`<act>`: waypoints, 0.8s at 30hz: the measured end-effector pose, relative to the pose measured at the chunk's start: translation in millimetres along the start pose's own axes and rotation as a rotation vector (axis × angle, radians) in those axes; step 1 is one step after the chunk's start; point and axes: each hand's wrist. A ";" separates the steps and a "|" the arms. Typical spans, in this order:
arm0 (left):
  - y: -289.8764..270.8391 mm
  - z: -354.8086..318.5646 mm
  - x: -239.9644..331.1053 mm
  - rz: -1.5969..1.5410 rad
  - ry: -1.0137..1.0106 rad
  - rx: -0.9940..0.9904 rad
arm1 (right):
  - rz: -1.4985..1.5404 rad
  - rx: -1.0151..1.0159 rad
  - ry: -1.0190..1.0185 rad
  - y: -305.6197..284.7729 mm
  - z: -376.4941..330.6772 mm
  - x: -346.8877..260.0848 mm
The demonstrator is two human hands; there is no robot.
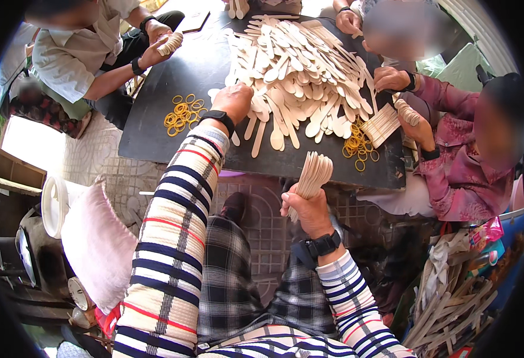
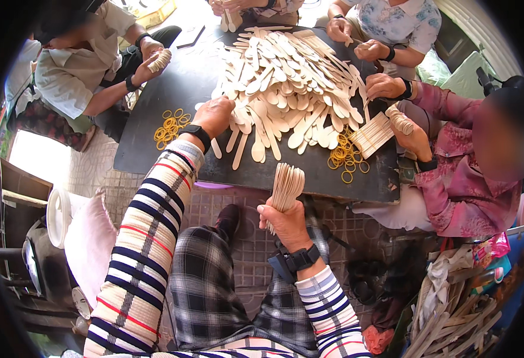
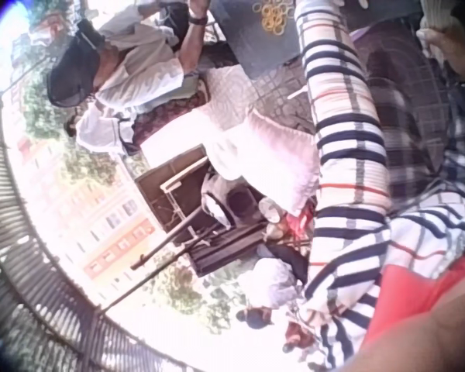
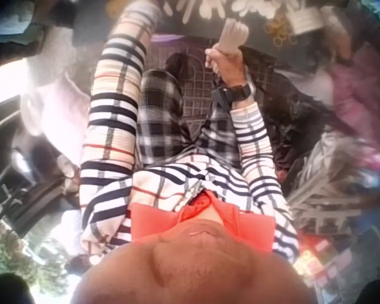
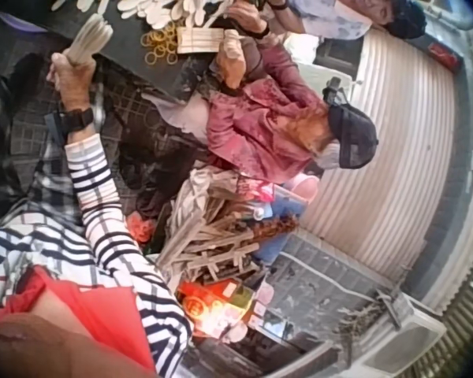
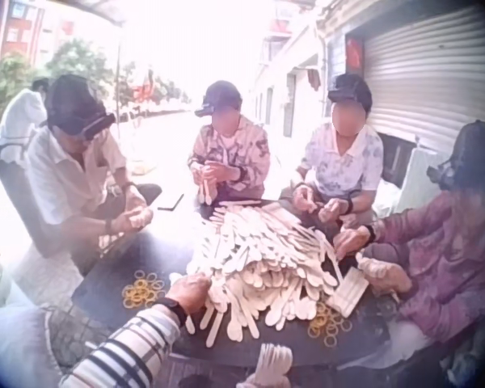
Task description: The recorder is stacking wooden spoons and securing them with rubber bands while seated at a table with other people.
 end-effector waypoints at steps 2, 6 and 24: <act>-2.2 -1.9 1.9 -0.020 -0.008 0.026 | -0.003 0.005 0.002 -3.2 0.8 4.0; -13.5 -9.3 -4.0 -0.147 -0.048 0.231 | 0.018 0.004 -0.005 -3.2 0.0 5.5; -25.3 -179.8 56.0 -2.067 -0.442 -0.430 | 0.431 0.081 -0.169 -20.4 -16.1 -2.2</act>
Point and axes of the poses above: each hand's wrist, its own z-axis towards the middle knuckle, its own y-axis out of the palm, x = y × z, and after that the axes turned 12 degrees about -y, right-handed
